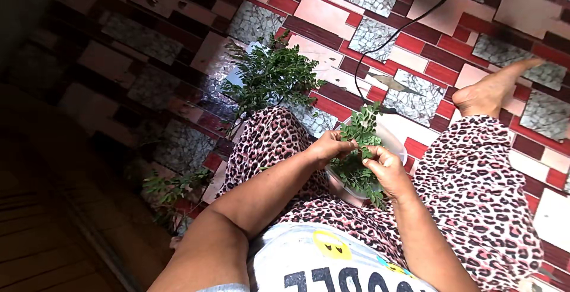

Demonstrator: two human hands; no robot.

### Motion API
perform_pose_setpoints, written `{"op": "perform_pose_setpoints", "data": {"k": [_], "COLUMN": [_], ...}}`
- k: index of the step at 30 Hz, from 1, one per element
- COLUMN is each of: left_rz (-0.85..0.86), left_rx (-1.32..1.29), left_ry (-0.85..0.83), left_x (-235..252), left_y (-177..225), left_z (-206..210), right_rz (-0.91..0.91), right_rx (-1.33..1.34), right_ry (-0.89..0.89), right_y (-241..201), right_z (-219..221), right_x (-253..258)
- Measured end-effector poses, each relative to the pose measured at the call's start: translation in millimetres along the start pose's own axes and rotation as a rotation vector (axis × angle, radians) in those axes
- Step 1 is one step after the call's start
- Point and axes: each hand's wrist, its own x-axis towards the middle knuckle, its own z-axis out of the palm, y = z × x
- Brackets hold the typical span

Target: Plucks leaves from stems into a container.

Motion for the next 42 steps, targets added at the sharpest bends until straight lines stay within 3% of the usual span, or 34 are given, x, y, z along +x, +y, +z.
{"op": "perform_pose_setpoints", "data": {"k": [17, 25, 30, 35, 42], "left_rz": [-0.004, -0.004, -0.045, -0.070, -0.070], "left_rx": [0.024, 0.031, 0.069, 0.078, 0.066], "left_ry": [-0.017, -0.040, -0.125, -0.124, -0.137], "left_x": [1, -1, 0, 0, 3], "left_y": [-2, 0, 0, -1, -3], "left_z": [1, -1, -1, 2, 1], "right_rz": [-0.008, 0.029, -0.022, -0.026, 0.065], "right_rx": [0.024, -0.042, 0.128, 0.197, 0.241], "right_ry": [0.017, -0.073, 0.027, 0.008, 0.027], "right_y": [1, 0, -2, -5, -3], "right_z": [6, -7, -15, -4, 1], "right_x": [2, 3, 5, 3, 5]}}
